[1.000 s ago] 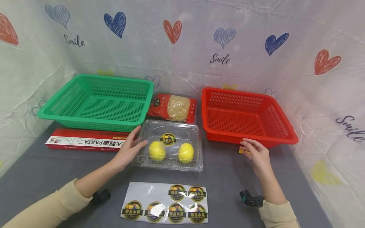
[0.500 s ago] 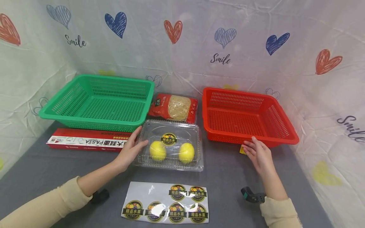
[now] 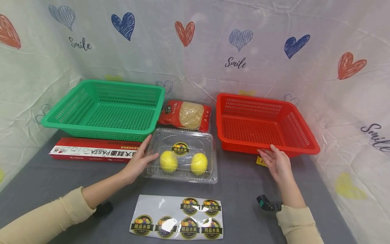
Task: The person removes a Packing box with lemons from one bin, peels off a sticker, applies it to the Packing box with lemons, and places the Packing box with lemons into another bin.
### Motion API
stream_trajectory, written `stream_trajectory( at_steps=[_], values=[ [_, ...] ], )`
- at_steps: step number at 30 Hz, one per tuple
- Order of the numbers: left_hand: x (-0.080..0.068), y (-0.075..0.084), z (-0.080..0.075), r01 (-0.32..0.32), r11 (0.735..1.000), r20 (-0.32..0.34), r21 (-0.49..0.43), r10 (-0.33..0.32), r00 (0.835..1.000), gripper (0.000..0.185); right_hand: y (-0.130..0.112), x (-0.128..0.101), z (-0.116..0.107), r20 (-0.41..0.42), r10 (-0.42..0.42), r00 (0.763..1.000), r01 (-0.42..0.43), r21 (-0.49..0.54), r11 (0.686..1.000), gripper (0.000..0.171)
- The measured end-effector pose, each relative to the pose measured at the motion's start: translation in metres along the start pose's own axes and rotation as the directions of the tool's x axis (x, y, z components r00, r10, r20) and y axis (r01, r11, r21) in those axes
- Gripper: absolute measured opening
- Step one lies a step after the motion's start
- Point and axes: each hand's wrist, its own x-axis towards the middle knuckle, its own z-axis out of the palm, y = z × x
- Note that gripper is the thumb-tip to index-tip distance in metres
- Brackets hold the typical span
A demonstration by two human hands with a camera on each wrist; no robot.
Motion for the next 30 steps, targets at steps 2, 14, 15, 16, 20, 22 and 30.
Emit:
stream_trajectory(
  at_steps=[2, 14, 15, 16, 20, 22, 30],
  values=[
    [0.001, -0.001, -0.001, -0.004, 1.000, 0.007, -0.008, 0.004, 1.000, 0.076, 0.000, 0.001, -0.001, 0.025, -0.001, 1.000, 0.000, 0.039, 0.999, 0.055],
    [-0.004, 0.001, 0.000, -0.030, 0.991, -0.010, -0.127, 0.029, 1.000, 0.071, 0.001, 0.004, 0.000, 0.046, -0.021, 0.999, 0.016, 0.110, 0.994, 0.018],
    [-0.005, 0.001, 0.001, -0.035, 0.990, -0.013, -0.135, 0.033, 0.999, 0.071, 0.001, 0.004, 0.000, 0.042, -0.021, 0.999, 0.017, 0.106, 0.994, 0.018],
    [-0.005, 0.000, 0.001, -0.038, 0.989, -0.016, -0.140, 0.036, 0.999, 0.071, 0.001, 0.005, 0.000, 0.038, -0.021, 0.999, 0.017, 0.100, 0.995, 0.019],
    [-0.008, 0.000, 0.001, -0.072, 0.984, -0.020, -0.160, 0.069, 0.997, 0.070, 0.001, 0.006, 0.001, 0.027, -0.022, 0.999, 0.020, 0.090, 0.996, 0.023],
    [-0.010, 0.001, 0.001, -0.086, 0.982, -0.013, -0.169, 0.085, 0.996, 0.070, 0.002, 0.007, 0.002, 0.028, -0.026, 0.999, 0.023, 0.101, 0.995, 0.023],
    [-0.021, 0.004, -0.004, -0.098, 0.975, 0.020, -0.197, 0.104, 0.994, 0.069, 0.004, 0.006, 0.002, 0.052, -0.059, 0.997, 0.054, 0.094, 0.994, 0.022]
  ],
)
